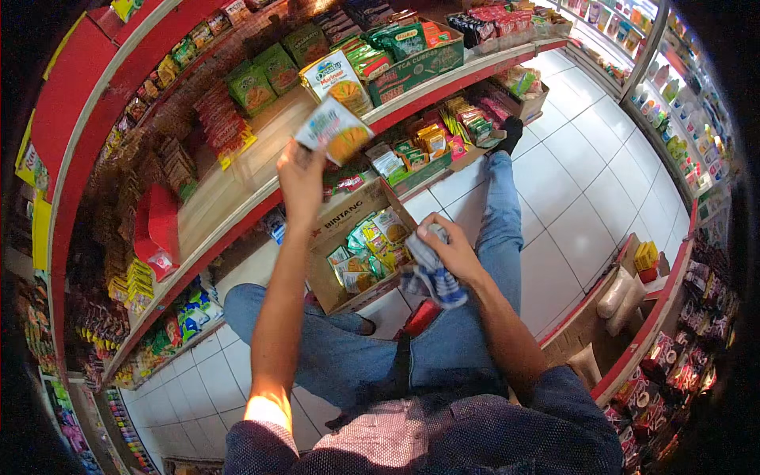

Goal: Wiping down small condiment or spice packets with a cloth and organizing them in a box.

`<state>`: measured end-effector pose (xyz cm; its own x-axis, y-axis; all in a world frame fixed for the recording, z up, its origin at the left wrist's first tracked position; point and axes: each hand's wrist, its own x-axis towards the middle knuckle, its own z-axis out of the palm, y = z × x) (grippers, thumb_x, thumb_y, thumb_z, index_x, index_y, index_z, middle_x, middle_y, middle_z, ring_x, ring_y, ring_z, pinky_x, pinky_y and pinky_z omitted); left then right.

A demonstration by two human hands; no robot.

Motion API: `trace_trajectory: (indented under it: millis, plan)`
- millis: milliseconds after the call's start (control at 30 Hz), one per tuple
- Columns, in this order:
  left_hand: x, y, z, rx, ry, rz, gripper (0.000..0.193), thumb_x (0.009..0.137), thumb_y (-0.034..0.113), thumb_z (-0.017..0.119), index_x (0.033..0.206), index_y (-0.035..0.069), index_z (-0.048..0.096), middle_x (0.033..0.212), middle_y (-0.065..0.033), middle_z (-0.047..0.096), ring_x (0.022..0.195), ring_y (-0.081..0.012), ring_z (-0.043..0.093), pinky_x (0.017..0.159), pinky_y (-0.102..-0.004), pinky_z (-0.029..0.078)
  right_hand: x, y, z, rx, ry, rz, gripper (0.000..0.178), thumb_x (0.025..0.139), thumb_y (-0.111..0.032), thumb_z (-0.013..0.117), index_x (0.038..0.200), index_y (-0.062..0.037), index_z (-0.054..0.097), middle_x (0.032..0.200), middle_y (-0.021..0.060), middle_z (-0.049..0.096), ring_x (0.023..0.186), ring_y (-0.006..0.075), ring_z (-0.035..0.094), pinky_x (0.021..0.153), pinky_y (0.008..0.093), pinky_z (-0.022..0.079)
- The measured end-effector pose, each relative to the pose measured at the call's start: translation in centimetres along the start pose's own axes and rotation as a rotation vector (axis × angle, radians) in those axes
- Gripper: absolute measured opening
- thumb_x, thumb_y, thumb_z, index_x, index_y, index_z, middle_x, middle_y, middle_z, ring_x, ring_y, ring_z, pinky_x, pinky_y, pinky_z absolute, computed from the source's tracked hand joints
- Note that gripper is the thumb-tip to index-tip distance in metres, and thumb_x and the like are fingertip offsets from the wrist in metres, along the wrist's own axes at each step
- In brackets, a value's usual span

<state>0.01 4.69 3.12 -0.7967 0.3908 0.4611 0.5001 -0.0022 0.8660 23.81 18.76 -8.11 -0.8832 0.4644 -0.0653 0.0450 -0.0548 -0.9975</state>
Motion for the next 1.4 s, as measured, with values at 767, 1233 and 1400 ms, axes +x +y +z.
trace_trajectory:
  millis: [767,1233,1400]
  plan:
    - [12.1,-1.6,0.9,0.497,0.159,0.319,0.033,0.085,0.024,0.082,0.093,0.000,0.060,0.077,-0.0121,0.070,0.068,-0.0214,0.068,0.066,-0.0362,0.053,-12.1,-23.6,2.5,1.031,-1.044,-0.724,0.040,0.099,-0.026,0.067,0.132,-0.0032,0.063,0.081,0.0210,0.067,0.040,0.0124,0.057,0.031,0.0253,0.044]
    - [10.7,-2.9,1.9,0.431,-0.005,0.352,0.041,0.089,0.025,0.078,0.116,0.001,0.057,0.090,-0.0119,0.067,0.077,-0.0182,0.062,0.070,-0.0349,0.049,-5.5,-17.7,-0.5,0.932,-1.451,-0.585,0.067,0.083,-0.039,0.080,0.124,0.0092,0.056,0.102,0.0257,0.065,0.077,0.0336,0.069,0.061,0.0402,0.057]
    - [11.1,-3.7,2.0,0.573,-0.072,0.324,0.039,0.092,0.021,0.077,0.119,0.000,0.059,0.080,-0.0111,0.063,0.063,-0.0176,0.058,0.059,-0.0342,0.046,-2.9,-8.9,-4.7,0.984,-0.998,-0.313,0.073,0.080,-0.038,0.084,0.120,0.0123,0.049,0.081,0.0189,0.064,0.058,0.0234,0.064,0.050,0.0345,0.054]
